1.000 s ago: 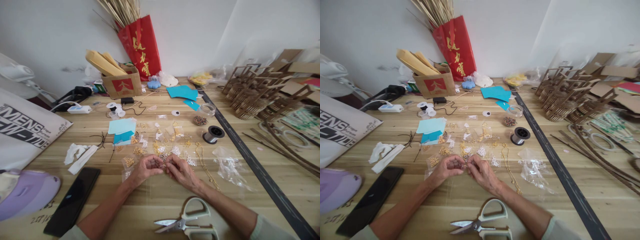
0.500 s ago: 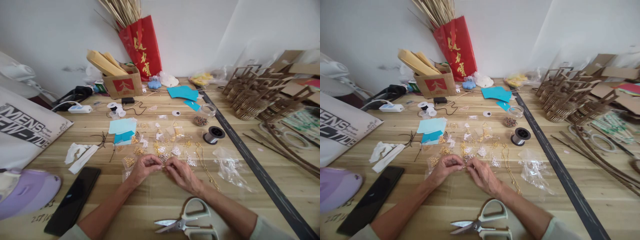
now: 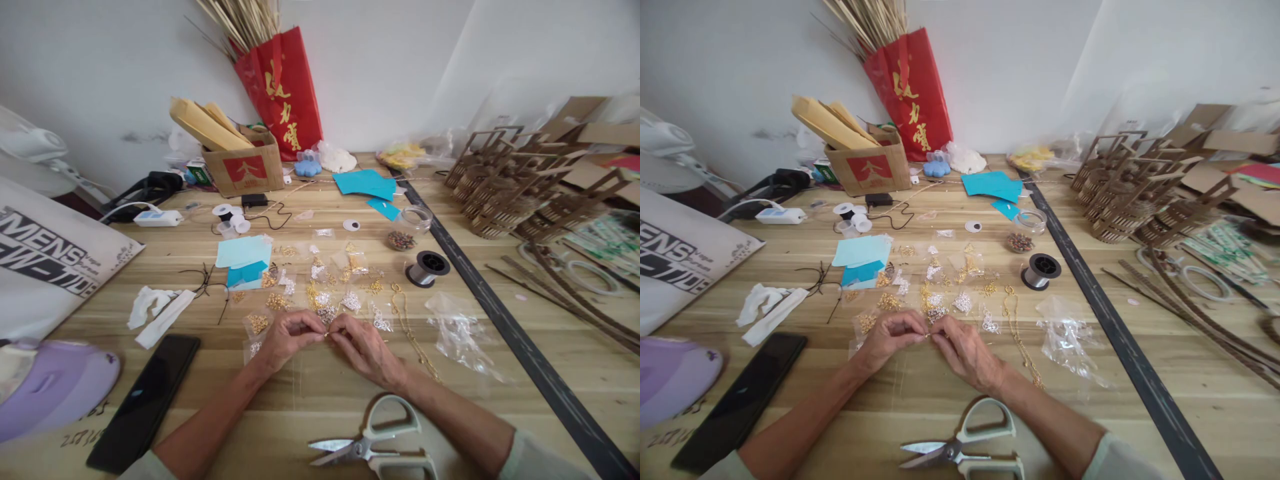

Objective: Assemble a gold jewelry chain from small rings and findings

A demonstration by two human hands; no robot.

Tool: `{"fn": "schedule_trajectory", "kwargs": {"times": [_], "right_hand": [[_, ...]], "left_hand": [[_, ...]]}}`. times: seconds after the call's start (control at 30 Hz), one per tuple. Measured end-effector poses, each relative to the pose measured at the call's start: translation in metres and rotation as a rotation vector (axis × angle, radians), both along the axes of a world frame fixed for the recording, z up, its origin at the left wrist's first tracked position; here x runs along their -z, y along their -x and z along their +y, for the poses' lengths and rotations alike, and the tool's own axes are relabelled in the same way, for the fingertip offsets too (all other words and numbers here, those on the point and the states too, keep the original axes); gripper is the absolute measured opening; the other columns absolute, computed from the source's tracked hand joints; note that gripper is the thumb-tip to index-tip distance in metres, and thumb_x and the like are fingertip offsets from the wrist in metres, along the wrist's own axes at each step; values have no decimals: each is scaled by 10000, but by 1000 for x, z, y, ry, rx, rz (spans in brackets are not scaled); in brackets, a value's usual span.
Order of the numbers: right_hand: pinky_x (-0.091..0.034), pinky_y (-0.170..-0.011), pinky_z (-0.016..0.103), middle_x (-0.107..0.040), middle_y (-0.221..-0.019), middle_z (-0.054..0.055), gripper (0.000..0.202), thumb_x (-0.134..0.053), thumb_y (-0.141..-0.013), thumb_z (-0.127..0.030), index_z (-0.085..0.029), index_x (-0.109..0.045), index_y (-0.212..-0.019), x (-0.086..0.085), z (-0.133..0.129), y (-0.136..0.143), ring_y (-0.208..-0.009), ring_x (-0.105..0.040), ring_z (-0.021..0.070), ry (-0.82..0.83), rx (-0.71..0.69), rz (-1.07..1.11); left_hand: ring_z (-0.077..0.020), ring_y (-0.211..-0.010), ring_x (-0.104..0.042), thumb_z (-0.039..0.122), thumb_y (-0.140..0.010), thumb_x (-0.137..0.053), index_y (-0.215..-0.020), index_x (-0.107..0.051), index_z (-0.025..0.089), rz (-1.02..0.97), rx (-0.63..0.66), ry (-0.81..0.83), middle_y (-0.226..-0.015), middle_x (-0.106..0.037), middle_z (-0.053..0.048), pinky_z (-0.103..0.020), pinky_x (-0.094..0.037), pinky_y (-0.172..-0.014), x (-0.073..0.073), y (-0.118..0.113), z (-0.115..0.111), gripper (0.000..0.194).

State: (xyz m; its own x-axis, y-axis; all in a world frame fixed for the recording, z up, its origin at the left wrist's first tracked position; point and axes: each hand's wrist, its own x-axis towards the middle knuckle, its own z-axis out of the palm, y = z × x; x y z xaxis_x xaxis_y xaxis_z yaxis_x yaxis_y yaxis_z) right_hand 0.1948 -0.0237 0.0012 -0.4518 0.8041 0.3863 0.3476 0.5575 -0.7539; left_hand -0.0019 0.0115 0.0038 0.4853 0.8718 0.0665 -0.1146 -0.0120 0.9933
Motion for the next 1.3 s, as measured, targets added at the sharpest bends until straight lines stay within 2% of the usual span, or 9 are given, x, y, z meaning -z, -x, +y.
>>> {"fn": "schedule_trajectory", "kwargs": {"times": [0.63, 1.1, 1.2, 1.3], "right_hand": [[-460, -686, 266, -578, -864, 47, 90, -412, -965, -171, -197, -498, -966, 3, 0, 0, -773, -560, 149, -61, -19, 19], [-470, -677, 275, -582, -865, 44, 84, -415, -963, -184, -206, -496, -965, 3, -1, -1, -762, -566, 153, -75, -11, 4], [-464, -674, 274, -576, -854, 41, 82, -413, -962, -176, -206, -489, -959, 3, -1, -1, -751, -558, 151, -92, -8, -3], [-459, -660, 274, -574, -841, 41, 83, -412, -958, -164, -207, -482, -954, 2, -1, -1, -738, -554, 152, -118, -7, 8]], "left_hand": [[-158, -771, -617, 199, -754, -727, -728, -699, 151, -18, 42, -135, -777, -668, -52, -280, -488, -731, -5, -2, -4, 62], [-175, -753, -627, 291, -756, -731, -727, -706, 144, 62, -17, -107, -754, -686, -64, -285, -494, -716, -5, -1, -5, 152], [-183, -761, -644, 280, -767, -720, -728, -694, 140, 88, -49, -142, -765, -695, -75, -287, -507, -717, -6, -1, -7, 148], [-188, -761, -664, 236, -786, -698, -722, -678, 146, 114, -61, -251, -779, -708, -82, -295, -519, -720, -8, -2, -9, 112]]}}
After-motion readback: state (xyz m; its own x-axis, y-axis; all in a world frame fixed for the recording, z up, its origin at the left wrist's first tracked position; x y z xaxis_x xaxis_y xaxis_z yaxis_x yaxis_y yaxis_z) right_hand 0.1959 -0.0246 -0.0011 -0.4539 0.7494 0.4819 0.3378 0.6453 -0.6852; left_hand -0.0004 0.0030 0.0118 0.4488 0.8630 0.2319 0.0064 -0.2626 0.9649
